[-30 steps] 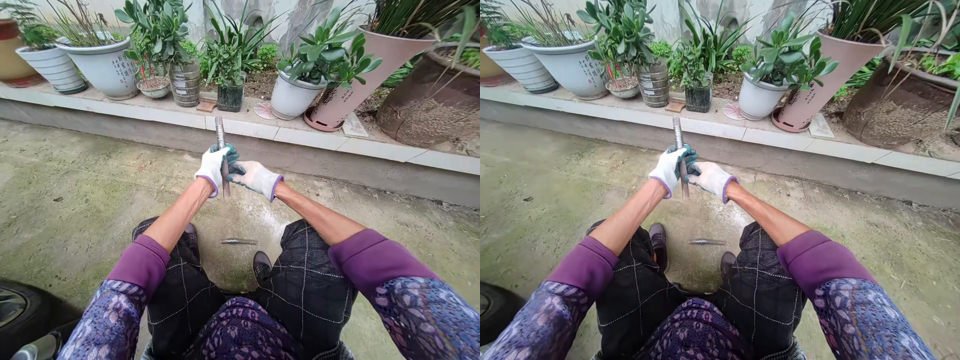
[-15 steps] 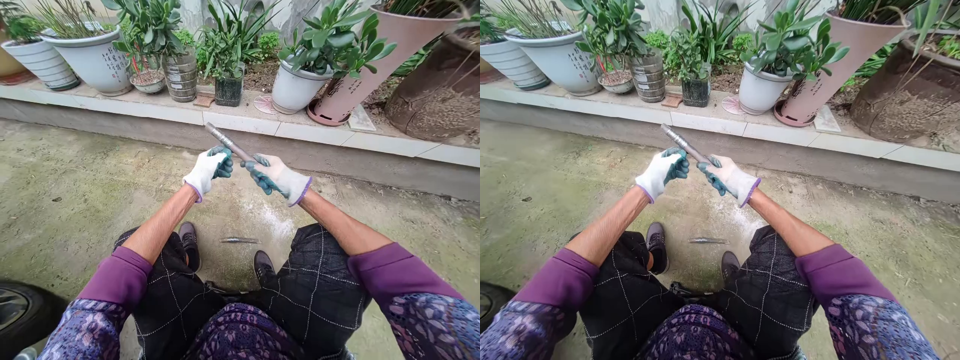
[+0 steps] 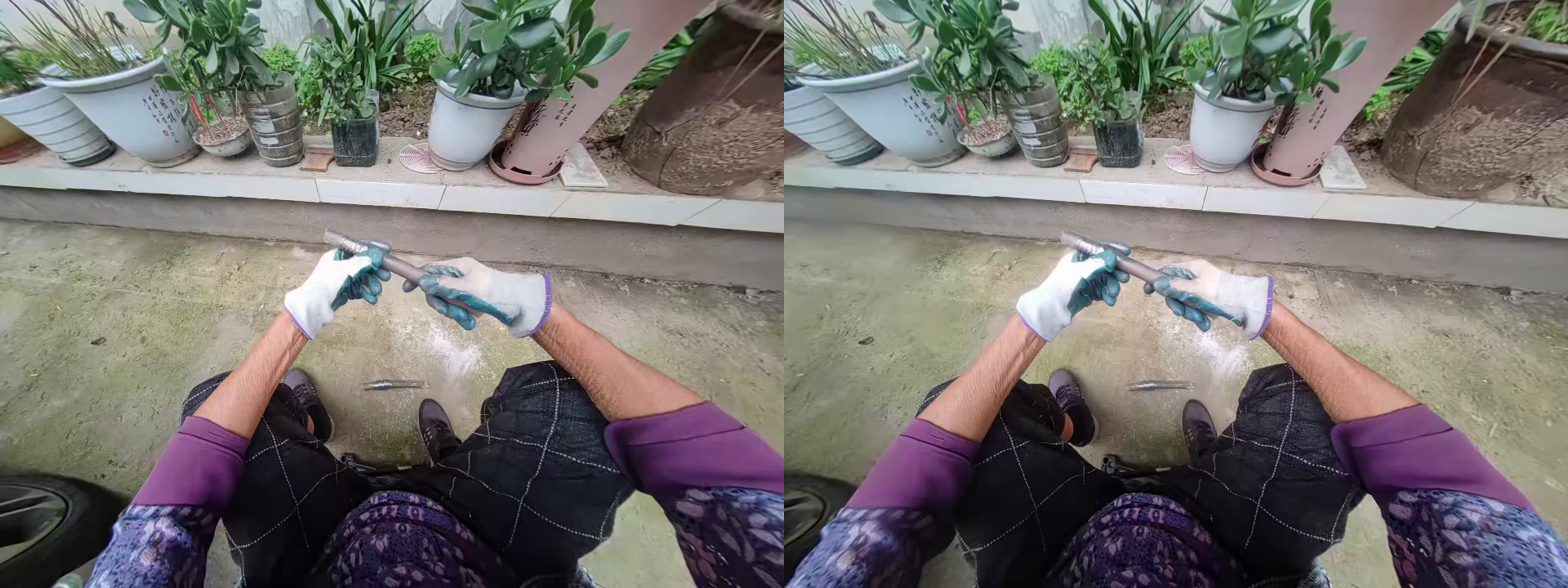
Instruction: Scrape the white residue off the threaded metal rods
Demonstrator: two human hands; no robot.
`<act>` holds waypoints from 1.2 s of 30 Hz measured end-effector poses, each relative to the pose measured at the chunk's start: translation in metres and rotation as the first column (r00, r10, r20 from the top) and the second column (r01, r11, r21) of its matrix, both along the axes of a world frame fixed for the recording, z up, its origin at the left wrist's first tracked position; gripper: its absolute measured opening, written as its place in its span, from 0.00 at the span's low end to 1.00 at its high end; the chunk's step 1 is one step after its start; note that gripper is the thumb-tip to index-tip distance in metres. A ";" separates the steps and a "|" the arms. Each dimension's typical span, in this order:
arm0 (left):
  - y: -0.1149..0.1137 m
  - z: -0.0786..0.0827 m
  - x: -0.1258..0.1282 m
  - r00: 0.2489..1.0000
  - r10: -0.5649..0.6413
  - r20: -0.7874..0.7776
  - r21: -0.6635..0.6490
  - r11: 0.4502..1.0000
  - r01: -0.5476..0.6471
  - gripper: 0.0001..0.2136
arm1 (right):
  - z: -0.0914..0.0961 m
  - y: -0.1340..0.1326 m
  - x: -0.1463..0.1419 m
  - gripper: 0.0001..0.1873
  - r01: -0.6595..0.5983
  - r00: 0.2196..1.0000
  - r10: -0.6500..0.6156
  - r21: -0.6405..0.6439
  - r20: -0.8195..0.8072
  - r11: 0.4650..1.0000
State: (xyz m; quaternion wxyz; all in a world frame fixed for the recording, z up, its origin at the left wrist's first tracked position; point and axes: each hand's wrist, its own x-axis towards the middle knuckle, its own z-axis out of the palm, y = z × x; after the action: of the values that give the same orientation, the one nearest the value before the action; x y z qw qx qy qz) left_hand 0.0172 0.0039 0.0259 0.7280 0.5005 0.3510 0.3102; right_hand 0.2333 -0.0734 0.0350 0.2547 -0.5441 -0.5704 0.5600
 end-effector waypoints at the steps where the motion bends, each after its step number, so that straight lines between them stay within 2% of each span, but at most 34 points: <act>1: -0.003 -0.002 0.005 1.000 0.021 -0.016 -0.025 0.999 -0.021 0.13 | -0.001 0.001 0.002 0.20 0.019 0.992 -0.030 0.090 0.122 0.996; 3: -0.007 -0.006 0.017 0.996 0.080 -0.026 -0.077 0.994 -0.082 0.08 | -0.004 0.003 0.003 0.20 0.002 0.903 -0.146 0.337 0.404 0.941; 5: -0.010 -0.008 0.029 0.992 0.126 -0.012 -0.105 0.986 -0.127 0.05 | -0.004 0.005 0.003 0.21 -0.106 0.736 -0.279 0.512 0.617 0.853; 7: -0.013 -0.007 0.038 0.993 0.122 0.003 -0.093 0.988 -0.121 0.04 | -0.001 0.005 0.003 0.21 -0.204 0.591 -0.348 0.553 0.727 0.808; 8: -0.015 -0.006 0.040 0.994 0.111 0.013 -0.067 0.992 -0.110 0.03 | 0.001 0.004 0.003 0.21 -0.230 0.544 -0.367 0.555 0.755 0.800; 10: -0.018 -0.002 0.041 0.996 0.088 0.024 0.010 0.996 -0.089 0.03 | 0.006 0.001 0.005 0.23 -0.250 0.506 -0.391 0.565 0.769 0.786; 13: -0.024 0.003 0.037 0.999 0.038 -0.019 0.114 0.993 -0.036 0.06 | 0.010 -0.003 0.011 0.24 -0.218 0.564 -0.396 0.593 0.725 0.775; 17: -0.033 0.008 0.032 0.993 -0.043 -0.112 0.169 0.984 0.062 0.11 | 0.013 -0.007 0.014 0.23 -0.139 0.697 -0.312 0.548 0.646 0.825; 19: -0.037 0.010 0.030 0.988 -0.072 -0.139 0.185 0.978 0.097 0.12 | 0.015 -0.008 0.014 0.22 -0.123 0.729 -0.277 0.517 0.626 0.847; 21: -0.040 0.012 0.028 0.984 -0.094 -0.150 0.208 0.970 0.124 0.13 | 0.015 -0.007 0.014 0.21 -0.137 0.725 -0.261 0.505 0.637 0.852; 25: -0.045 0.012 0.021 0.977 -0.118 -0.176 0.239 0.958 0.158 0.14 | 0.007 -0.001 0.019 0.21 -0.166 0.668 -0.287 0.513 0.686 0.842; 28: -0.047 0.009 0.017 0.969 -0.132 -0.210 0.226 0.958 0.180 0.13 | -0.003 0.007 0.025 0.23 -0.171 0.655 -0.298 0.521 0.694 0.836; 31: -0.049 0.005 0.012 0.958 -0.143 -0.250 0.204 0.959 0.196 0.13 | -0.007 0.015 0.029 0.23 -0.165 0.655 -0.278 0.492 0.703 0.855; 34: -0.051 -0.003 0.004 0.938 -0.192 -0.287 0.163 0.956 0.245 0.13 | 0.000 0.017 0.026 0.18 -0.090 0.694 -0.275 0.459 0.665 0.884; 36: -0.051 -0.011 -0.001 0.918 -0.235 -0.321 0.123 0.950 0.286 0.13 | 0.009 0.012 0.021 0.15 0.016 0.775 -0.267 0.405 0.572 0.914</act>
State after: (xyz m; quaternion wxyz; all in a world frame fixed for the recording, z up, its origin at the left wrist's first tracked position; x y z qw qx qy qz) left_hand 0.0159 -0.0475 0.0151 0.6560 0.6435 0.3612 0.1584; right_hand 0.2541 -0.0611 0.0443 0.1967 -0.6793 -0.6752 0.2096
